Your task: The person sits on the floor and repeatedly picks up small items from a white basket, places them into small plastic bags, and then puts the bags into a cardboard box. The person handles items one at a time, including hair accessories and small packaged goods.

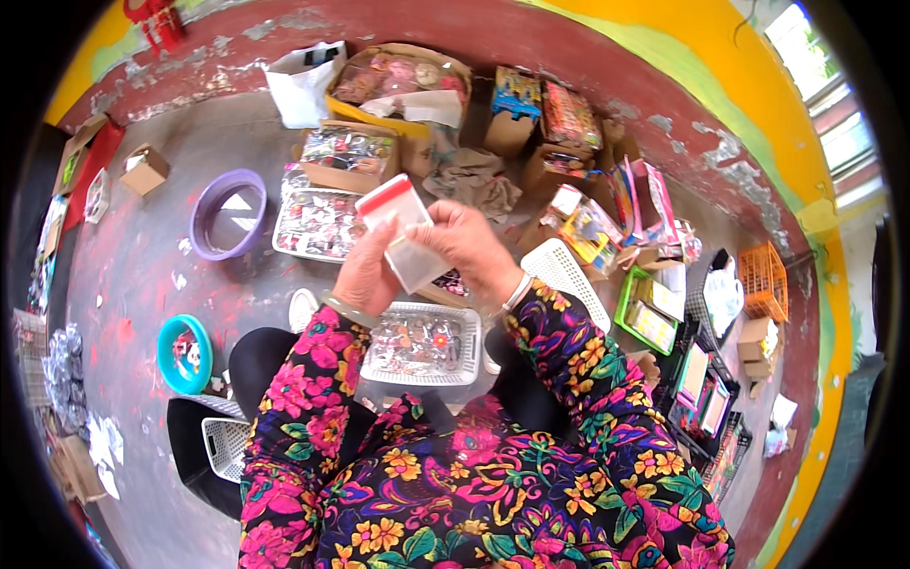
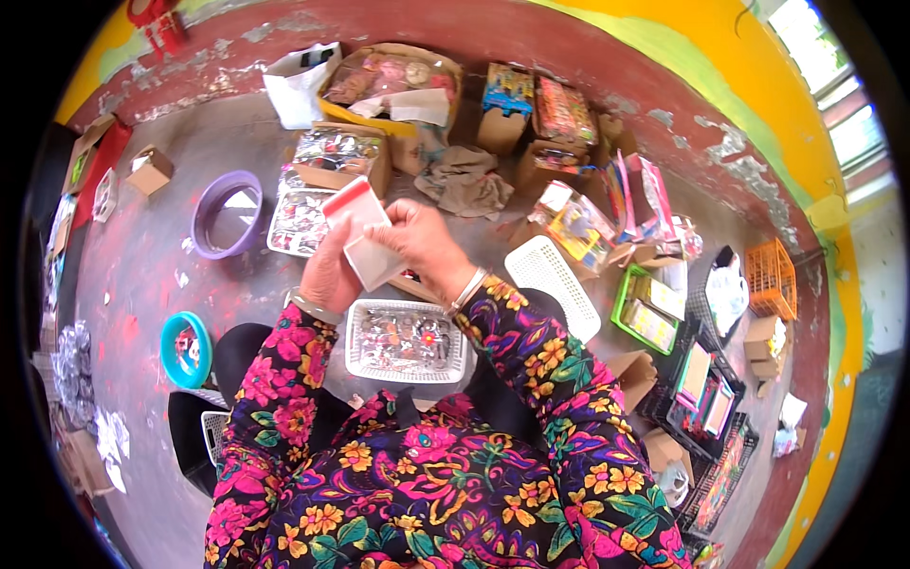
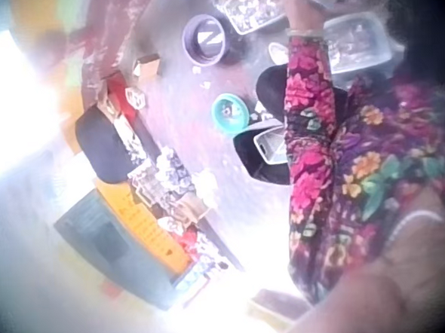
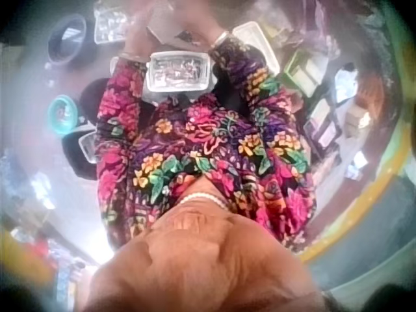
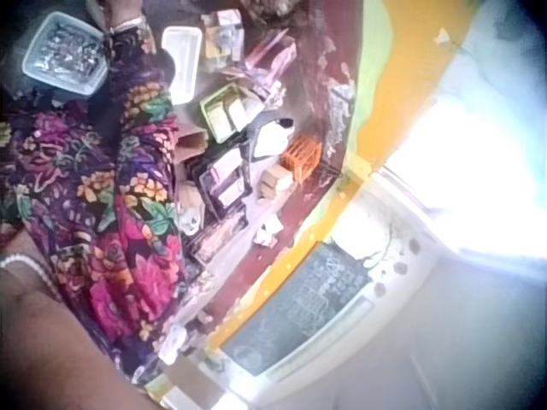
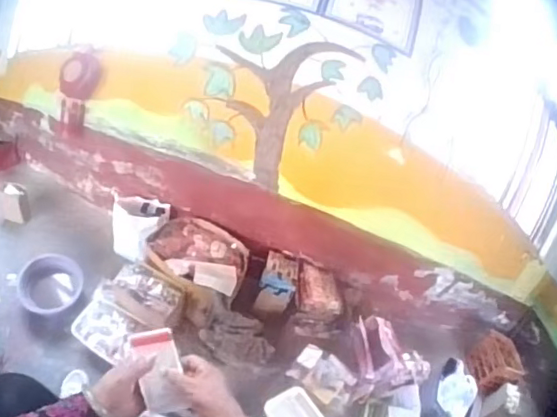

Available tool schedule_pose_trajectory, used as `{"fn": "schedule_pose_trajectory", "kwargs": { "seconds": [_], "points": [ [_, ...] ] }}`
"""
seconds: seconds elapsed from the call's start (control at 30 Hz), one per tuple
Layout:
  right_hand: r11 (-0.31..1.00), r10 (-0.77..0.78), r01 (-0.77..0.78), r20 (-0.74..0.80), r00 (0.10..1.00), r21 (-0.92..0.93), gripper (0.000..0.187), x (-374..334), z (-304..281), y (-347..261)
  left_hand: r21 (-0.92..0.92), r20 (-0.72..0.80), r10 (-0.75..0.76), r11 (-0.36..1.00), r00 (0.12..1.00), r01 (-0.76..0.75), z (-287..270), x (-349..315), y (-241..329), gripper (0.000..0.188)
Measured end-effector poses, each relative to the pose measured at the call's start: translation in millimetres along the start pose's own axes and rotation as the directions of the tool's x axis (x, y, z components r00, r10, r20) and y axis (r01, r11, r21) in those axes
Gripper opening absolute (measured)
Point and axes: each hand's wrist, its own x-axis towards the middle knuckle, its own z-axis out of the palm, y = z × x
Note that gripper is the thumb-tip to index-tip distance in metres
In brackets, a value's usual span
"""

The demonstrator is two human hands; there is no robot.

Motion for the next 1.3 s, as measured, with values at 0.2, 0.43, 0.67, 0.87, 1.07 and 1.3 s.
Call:
{"fn": "schedule_pose_trajectory", "kwargs": {
  "seconds": [0.2,0.43,0.67,0.87,1.07,1.3],
  "points": [
    [0.786,0.045,0.071,0.172,0.984,-0.614,0.033,26,-13,13,0.133,-0.140,-0.031,0.990,0.990,0.050,-32,6,-5,0.035],
    [0.779,-0.039,0.042,0.019,0.999,-0.626,0.035,22,-31,-4,0.309,-0.148,-0.038,0.948,0.988,0.082,-16,6,-9,0.029],
    [0.889,-0.121,0.133,0.056,0.991,-0.438,0.027,24,-11,19,0.288,-0.191,-0.022,0.954,0.981,0.077,-18,9,-19,0.026],
    [0.975,-0.023,0.012,-0.043,0.999,-0.223,0.019,25,-13,16,0.222,-0.150,0.005,0.975,0.989,0.029,-11,5,-11,0.027],
    [0.946,-0.140,0.116,-0.060,0.988,-0.303,0.014,19,-6,16,0.231,-0.199,0.023,0.973,0.980,0.024,-16,4,-13,0.023],
    [0.647,-0.481,0.455,0.134,0.866,-0.612,0.015,24,-13,22,0.278,-0.224,0.042,0.960,0.974,0.022,-9,3,-9,0.025]
  ]
}}
